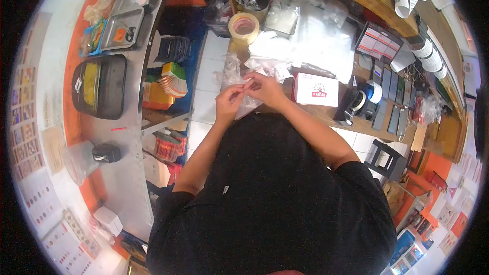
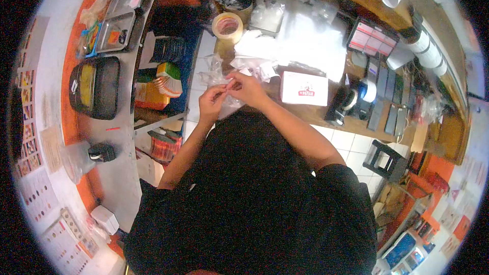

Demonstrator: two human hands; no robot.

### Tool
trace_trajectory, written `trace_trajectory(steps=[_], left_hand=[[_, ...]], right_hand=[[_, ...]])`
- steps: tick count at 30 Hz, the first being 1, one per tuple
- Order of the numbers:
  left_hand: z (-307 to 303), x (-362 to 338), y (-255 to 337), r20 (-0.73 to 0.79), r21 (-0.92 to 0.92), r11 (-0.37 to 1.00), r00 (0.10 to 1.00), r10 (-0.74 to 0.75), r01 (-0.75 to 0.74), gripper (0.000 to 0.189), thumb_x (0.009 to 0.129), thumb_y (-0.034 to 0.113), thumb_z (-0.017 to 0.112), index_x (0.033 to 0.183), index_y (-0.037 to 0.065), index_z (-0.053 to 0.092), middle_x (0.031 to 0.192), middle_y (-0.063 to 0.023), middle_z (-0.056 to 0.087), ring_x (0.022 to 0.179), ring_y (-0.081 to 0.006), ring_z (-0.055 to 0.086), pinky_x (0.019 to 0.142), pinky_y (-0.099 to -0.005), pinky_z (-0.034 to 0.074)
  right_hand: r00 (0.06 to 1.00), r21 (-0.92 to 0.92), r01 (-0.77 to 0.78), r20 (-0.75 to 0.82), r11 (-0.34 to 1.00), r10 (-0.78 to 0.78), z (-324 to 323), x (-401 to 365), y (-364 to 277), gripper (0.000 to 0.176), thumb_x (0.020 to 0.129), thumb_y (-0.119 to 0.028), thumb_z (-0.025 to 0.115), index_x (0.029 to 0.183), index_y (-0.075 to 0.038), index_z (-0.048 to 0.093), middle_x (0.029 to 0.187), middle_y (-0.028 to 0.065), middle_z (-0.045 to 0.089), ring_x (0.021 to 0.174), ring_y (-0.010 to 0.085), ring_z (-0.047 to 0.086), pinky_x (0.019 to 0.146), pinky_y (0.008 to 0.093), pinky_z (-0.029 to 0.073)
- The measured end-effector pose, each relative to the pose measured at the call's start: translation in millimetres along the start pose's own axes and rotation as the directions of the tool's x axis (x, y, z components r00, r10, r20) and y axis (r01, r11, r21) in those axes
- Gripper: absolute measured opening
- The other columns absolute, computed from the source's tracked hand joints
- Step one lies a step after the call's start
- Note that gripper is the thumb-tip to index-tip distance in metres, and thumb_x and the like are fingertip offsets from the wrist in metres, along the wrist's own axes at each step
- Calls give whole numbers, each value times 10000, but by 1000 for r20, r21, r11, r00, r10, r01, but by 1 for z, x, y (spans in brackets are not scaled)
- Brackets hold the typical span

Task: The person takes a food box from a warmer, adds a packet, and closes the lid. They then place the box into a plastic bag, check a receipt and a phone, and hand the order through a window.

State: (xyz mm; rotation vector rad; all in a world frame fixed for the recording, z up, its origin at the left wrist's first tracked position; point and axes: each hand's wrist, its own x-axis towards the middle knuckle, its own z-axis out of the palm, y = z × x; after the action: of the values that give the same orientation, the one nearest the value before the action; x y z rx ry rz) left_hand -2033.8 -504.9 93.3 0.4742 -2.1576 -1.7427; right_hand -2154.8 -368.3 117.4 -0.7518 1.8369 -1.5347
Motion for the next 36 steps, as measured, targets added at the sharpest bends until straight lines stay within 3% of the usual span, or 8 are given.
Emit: trace_trajectory(steps=[9,13,16,21,23,26,30,36], left_hand=[[-2,2,20,45,450,788,892,451,-421,121,859,-1,562,925,-6,663,935,-144,666,877,-323,624,808,-379,492],[7,-7,6,-108,-52,998,993,-48,42,32,896,22,555,901,5,581,873,-102,616,835,-222,578,809,-312,458],[-3,-12,8,-1,-86,989,993,-121,120,104,901,72,596,951,-11,559,923,-97,594,882,-209,565,847,-317,448],[4,-32,18,59,493,845,977,204,-206,299,835,126,688,1051,-13,535,1085,-173,554,1061,-326,505,952,-429,393],[8,-42,21,218,683,676,961,171,-275,477,785,134,706,1192,-20,512,1200,-225,523,1183,-427,430,1032,-512,325],[20,-47,22,184,581,778,970,161,-239,584,762,142,707,1279,-22,491,1278,-235,504,1267,-427,397,1099,-518,269],[39,-45,37,147,680,696,973,180,-231,657,747,94,670,1340,-43,424,1336,-264,462,1310,-444,368,1144,-522,217],[105,-64,74,-150,782,615,925,350,-105,762,731,117,658,1391,-55,318,1414,-264,351,1336,-448,305,1120,-556,212]], right_hand=[[946,-332,256,-108,908,-306,14,1,25,246,794,-119,696,1033,-77,658,874,72,668,850,276,606,769,384,481],[939,-449,268,-78,853,-336,7,-5,15,175,774,-95,685,946,-93,651,882,69,672,828,302,584,737,411,476],[955,-421,205,-112,884,-275,12,-6,23,177,768,-94,691,942,-93,657,875,62,673,850,284,592,745,399,482],[865,-155,165,-452,974,-218,-37,-36,-8,202,799,-118,672,997,-79,672,860,46,686,773,160,617,690,317,497],[740,-106,50,-664,993,-108,-88,-51,-18,218,806,-107,668,1018,-61,669,863,42,686,745,130,596,686,299,493],[325,-205,37,-923,978,-206,-201,-90,-57,175,843,-52,602,1005,-44,666,866,30,666,682,106,542,642,268,454],[-153,-351,128,-931,928,-331,-346,-137,-86,182,810,-5,578,981,-33,634,861,32,640,701,104,530,663,270,453],[-156,-281,235,-956,931,-249,-440,-177,-117,233,792,10,574,1018,-29,614,933,48,640,728,120,537,690,270,460]])
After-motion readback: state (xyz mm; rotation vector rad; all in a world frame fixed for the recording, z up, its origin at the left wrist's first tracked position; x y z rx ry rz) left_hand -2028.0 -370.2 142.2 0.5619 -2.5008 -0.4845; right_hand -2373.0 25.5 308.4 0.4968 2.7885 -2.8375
